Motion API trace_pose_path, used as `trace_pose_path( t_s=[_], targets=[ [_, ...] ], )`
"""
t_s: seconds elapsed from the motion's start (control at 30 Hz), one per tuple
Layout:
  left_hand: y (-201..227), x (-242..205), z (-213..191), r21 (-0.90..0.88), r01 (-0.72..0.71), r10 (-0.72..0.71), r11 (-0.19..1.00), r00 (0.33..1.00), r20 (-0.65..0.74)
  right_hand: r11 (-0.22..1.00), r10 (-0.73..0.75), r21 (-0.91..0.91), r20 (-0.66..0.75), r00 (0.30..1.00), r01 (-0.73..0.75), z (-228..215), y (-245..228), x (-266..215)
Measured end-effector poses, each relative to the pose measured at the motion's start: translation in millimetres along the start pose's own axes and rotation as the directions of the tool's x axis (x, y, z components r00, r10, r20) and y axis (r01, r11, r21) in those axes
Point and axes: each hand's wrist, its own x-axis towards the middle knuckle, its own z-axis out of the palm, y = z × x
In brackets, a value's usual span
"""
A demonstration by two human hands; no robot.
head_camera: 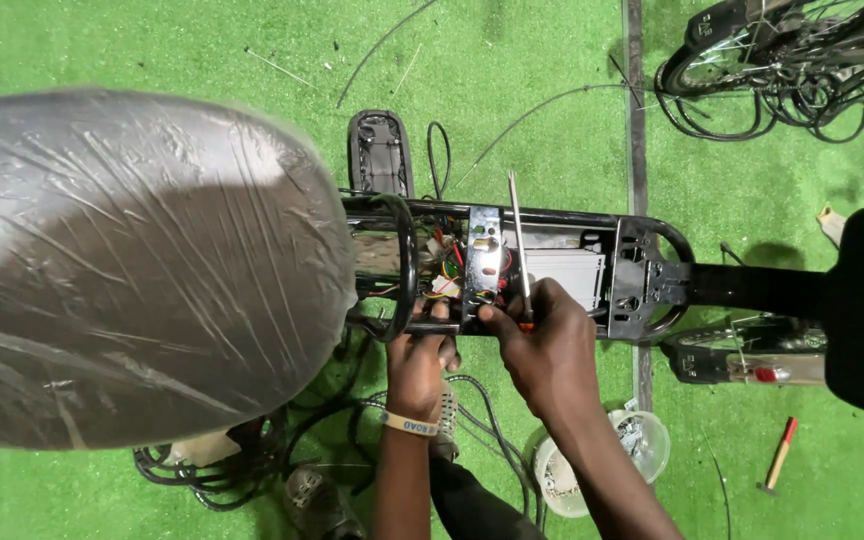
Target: The person uses a screwdriver to tighten screws on the internal components of an electric bicycle's battery pack. They then organize and route a bundle of black cables along the bicycle frame, securing them with zip ties.
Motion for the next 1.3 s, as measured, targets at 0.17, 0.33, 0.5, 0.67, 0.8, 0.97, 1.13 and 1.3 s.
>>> trace_pose_path(
  t_s=[0.17,0.33,0.5,0.67,0.8,0.97,1.13,1.3],
  targets=[
    [28,-10,15,0.155,-0.085,0.081,0.984,0.996,0.030,0.993,-0.110,-0.049,0.020,0.994,0.111,7,-8,-4],
    [16,7,-9,0.460,-0.125,0.122,0.879,0.992,0.037,0.938,-0.234,0.288,0.111,0.966,0.194,0,27,8],
    [-9,25,-9,0.088,0.117,-0.119,0.989,0.993,0.021,0.792,-0.277,0.586,0.094,0.956,0.172,-4,27,7],
    [-38,47,-37,-0.072,0.245,-0.223,0.967,0.949,0.223,0.839,-0.249,0.528,0.160,0.955,0.130,-7,25,5],
    [-28,57,-45,0.000,0.260,-0.242,0.966,0.899,0.364,0.863,-0.245,0.489,0.188,0.951,0.126,-4,30,10],
    [-36,66,-46,-0.062,0.241,-0.174,0.968,0.833,0.525,0.877,-0.178,0.478,0.242,0.954,0.042,-4,35,12],
    [-22,59,-31,-0.067,0.262,-0.195,0.963,0.846,0.495,0.865,-0.223,0.490,0.187,0.957,0.106,-1,39,12],
    [-1,46,-13,-0.073,0.292,-0.232,0.954,0.867,0.440,0.886,-0.190,0.458,0.225,0.956,0.068,-3,35,15]
  ],
)
